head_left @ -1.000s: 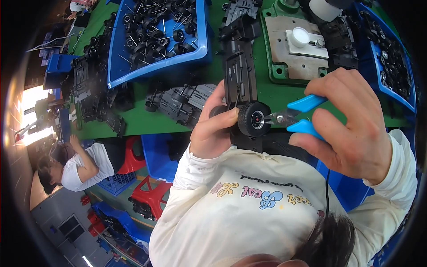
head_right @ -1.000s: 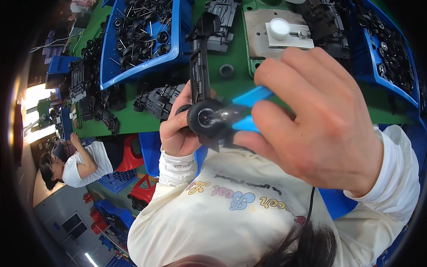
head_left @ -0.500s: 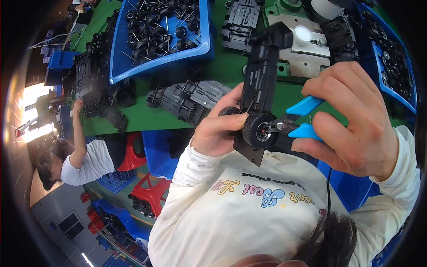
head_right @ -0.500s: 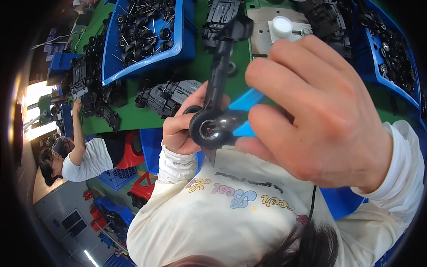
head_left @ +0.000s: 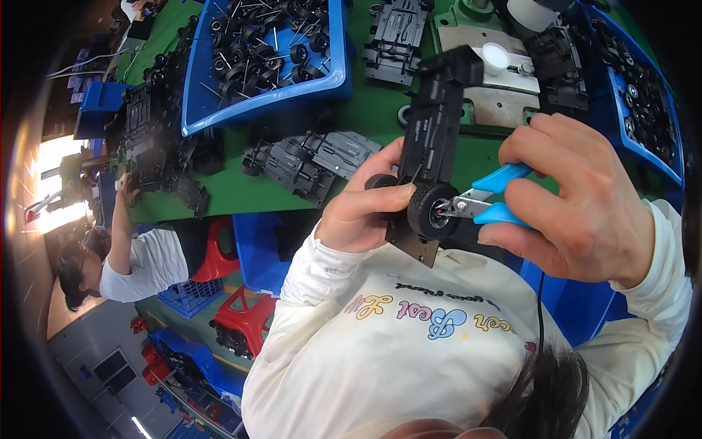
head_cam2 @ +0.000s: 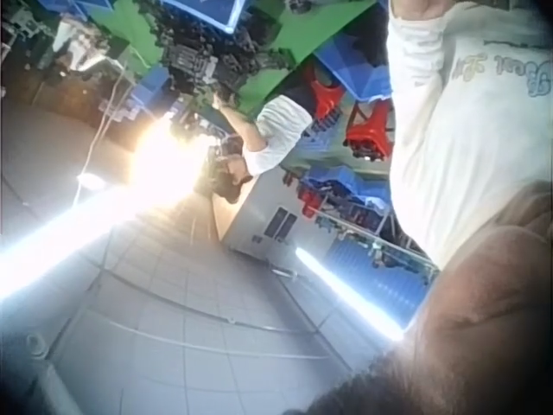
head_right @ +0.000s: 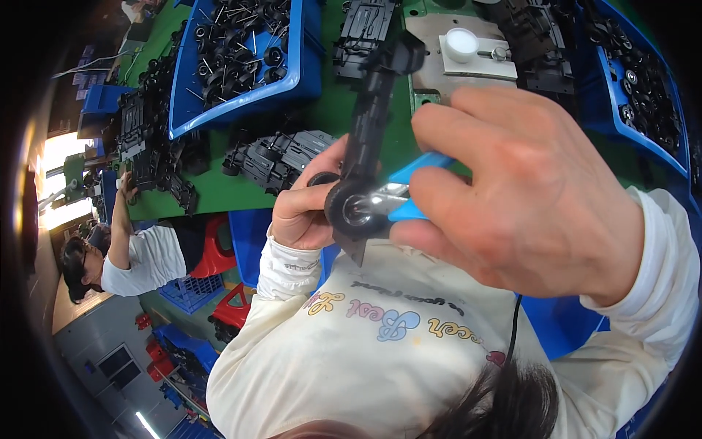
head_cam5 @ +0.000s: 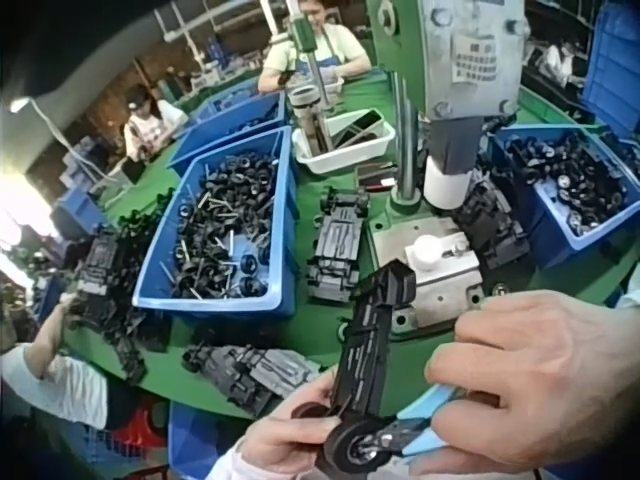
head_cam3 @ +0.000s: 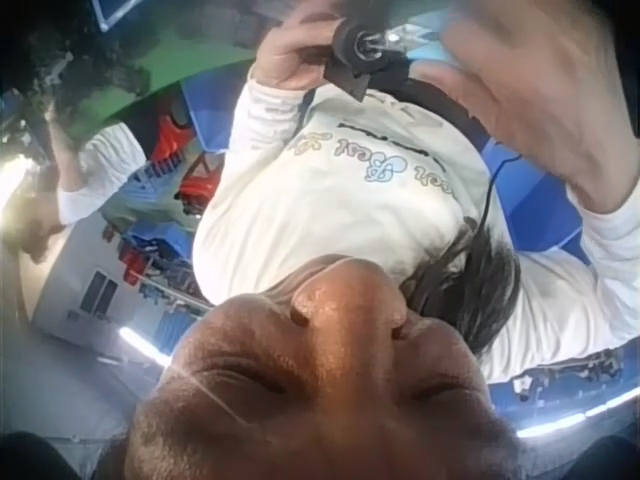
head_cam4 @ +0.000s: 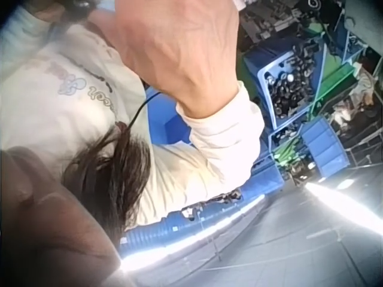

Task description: Assembling plastic toy car components, including attaching wheels and using a manual press tool on an assembly line.

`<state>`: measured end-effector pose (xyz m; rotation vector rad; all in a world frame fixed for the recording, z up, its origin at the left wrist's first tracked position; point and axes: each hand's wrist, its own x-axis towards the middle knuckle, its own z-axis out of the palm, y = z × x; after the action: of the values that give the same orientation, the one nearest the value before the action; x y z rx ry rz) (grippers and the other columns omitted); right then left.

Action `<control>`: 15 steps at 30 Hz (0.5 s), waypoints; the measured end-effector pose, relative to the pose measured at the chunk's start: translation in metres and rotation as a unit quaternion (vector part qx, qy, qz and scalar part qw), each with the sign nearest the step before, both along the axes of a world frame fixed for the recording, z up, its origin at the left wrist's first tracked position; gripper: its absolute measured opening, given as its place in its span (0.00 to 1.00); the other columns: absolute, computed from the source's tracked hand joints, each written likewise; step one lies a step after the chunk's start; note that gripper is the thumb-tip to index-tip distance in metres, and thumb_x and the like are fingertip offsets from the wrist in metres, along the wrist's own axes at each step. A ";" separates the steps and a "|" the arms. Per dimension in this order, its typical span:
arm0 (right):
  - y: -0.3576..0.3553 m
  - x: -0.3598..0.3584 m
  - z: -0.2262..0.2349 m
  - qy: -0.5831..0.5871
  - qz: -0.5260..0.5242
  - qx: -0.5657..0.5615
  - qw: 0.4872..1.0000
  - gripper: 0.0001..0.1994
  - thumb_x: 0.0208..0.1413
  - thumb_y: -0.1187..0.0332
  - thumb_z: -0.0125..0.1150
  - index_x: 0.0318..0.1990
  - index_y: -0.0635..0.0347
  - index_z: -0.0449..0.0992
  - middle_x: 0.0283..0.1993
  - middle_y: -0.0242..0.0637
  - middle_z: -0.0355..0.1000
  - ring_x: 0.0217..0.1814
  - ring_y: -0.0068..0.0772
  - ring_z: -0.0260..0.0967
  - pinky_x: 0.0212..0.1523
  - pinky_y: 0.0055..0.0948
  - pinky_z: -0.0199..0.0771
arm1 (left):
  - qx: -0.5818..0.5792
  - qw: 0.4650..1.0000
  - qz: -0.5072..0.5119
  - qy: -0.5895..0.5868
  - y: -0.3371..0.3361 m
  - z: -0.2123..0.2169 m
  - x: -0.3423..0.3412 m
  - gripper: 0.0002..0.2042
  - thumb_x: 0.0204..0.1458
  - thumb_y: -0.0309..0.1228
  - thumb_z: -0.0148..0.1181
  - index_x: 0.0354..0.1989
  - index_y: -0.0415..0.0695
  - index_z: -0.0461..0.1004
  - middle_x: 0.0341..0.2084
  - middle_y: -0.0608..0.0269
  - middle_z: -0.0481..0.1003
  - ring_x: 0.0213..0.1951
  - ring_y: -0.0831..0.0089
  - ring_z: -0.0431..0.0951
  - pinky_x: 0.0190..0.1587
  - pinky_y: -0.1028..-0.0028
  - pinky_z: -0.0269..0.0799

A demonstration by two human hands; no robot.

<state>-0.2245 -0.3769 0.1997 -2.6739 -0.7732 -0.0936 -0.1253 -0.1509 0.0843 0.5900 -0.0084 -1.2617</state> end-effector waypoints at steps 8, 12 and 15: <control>0.005 -0.005 -0.001 0.128 -0.091 0.109 0.982 0.15 0.45 0.66 0.72 0.22 0.66 0.71 0.27 0.44 0.66 0.21 0.42 0.62 0.20 0.34 0.60 | 0.007 0.990 0.019 -0.137 0.001 0.006 0.005 0.38 0.46 0.31 0.64 0.66 0.37 0.55 0.50 0.55 0.71 0.51 0.66 0.76 0.55 0.68 0.70; 0.009 -0.007 -0.002 0.169 -0.151 0.179 0.957 0.15 0.51 0.68 0.68 0.20 0.67 0.72 0.19 0.40 0.64 0.18 0.38 0.62 0.19 0.33 0.56 | 0.000 0.986 0.037 -0.163 -0.004 0.012 0.007 0.39 0.46 0.31 0.65 0.67 0.38 0.54 0.53 0.53 0.70 0.53 0.65 0.74 0.57 0.67 0.69; 0.011 -0.005 0.001 0.258 -0.199 0.219 0.920 0.17 0.56 0.66 0.64 0.18 0.67 0.72 0.17 0.37 0.65 0.17 0.32 0.62 0.18 0.31 0.56 | -0.004 0.980 0.051 -0.193 -0.005 0.012 0.007 0.39 0.46 0.32 0.65 0.67 0.38 0.53 0.55 0.52 0.69 0.54 0.65 0.74 0.58 0.67 0.68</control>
<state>-0.2294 -0.3659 0.2010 -2.2241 -0.0248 0.2932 -0.1179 -0.1560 0.0958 0.8103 -0.3020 -1.0313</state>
